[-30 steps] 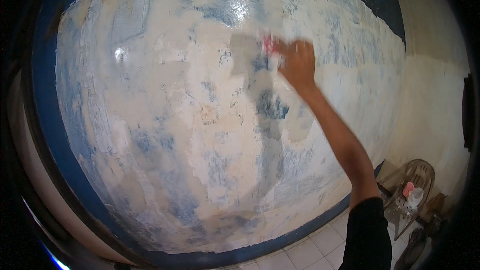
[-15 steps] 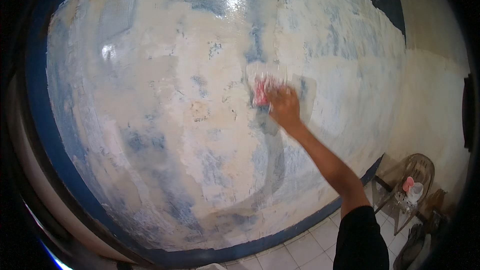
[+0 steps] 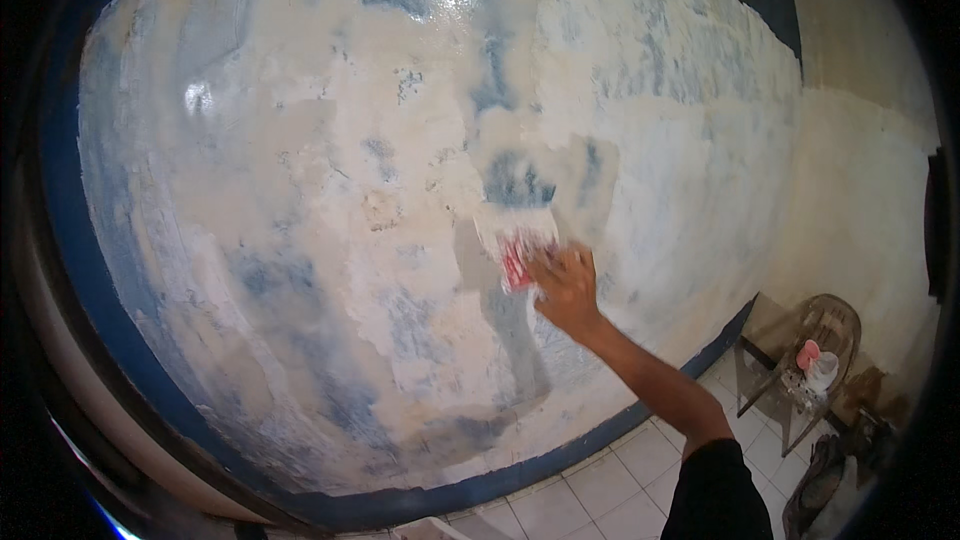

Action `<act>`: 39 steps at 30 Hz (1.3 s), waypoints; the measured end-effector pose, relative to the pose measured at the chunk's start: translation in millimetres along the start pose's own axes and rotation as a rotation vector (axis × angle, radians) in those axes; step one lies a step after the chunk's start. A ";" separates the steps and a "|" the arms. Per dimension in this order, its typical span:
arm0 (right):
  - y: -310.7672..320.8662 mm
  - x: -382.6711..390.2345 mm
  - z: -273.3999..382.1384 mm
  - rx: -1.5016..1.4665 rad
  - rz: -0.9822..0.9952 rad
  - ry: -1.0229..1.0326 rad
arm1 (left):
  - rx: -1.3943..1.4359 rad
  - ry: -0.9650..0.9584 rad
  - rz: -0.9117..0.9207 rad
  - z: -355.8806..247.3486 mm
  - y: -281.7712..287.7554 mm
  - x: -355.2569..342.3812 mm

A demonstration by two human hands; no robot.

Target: The person uses a putty knife to apply skim coat to a blue wall and then mixes more compound in a container by hand using the putty knife.

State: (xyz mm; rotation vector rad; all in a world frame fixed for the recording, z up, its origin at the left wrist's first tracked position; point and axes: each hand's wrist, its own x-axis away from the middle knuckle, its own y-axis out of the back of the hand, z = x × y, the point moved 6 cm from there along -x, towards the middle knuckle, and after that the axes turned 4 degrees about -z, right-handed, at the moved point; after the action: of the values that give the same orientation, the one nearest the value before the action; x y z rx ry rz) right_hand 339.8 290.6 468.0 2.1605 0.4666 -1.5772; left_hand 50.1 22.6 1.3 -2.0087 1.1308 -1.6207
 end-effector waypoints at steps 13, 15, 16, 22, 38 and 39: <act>-48.1 -1.7 34.2 -0.096 -0.047 0.178 | -0.028 -0.064 0.081 -0.5 -15.0 -13.7; -21.5 23.0 32.9 -0.146 -0.105 0.115 | -0.018 -0.057 0.063 1.9 -14.3 -11.6; -11.3 29.7 20.8 -0.135 -0.114 0.033 | -0.010 -0.047 0.041 1.4 -13.5 -8.1; -20.7 -18.9 -32.3 0.049 -0.202 -0.069 | -0.072 0.008 -0.067 1.4 -14.1 0.1; -0.5 42.1 6.2 -0.110 -0.034 -0.045 | 0.010 -0.015 0.046 -3.1 -3.4 -17.2; -0.2 25.2 -3.4 -0.080 -0.051 -0.067 | -0.005 -0.012 0.036 -3.0 -5.0 -14.8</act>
State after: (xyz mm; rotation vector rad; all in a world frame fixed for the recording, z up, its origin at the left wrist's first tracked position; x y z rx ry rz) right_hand 350.0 293.1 444.8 2.0455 0.5574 -1.6238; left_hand 48.6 37.4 -4.3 -1.9869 1.1611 -1.5877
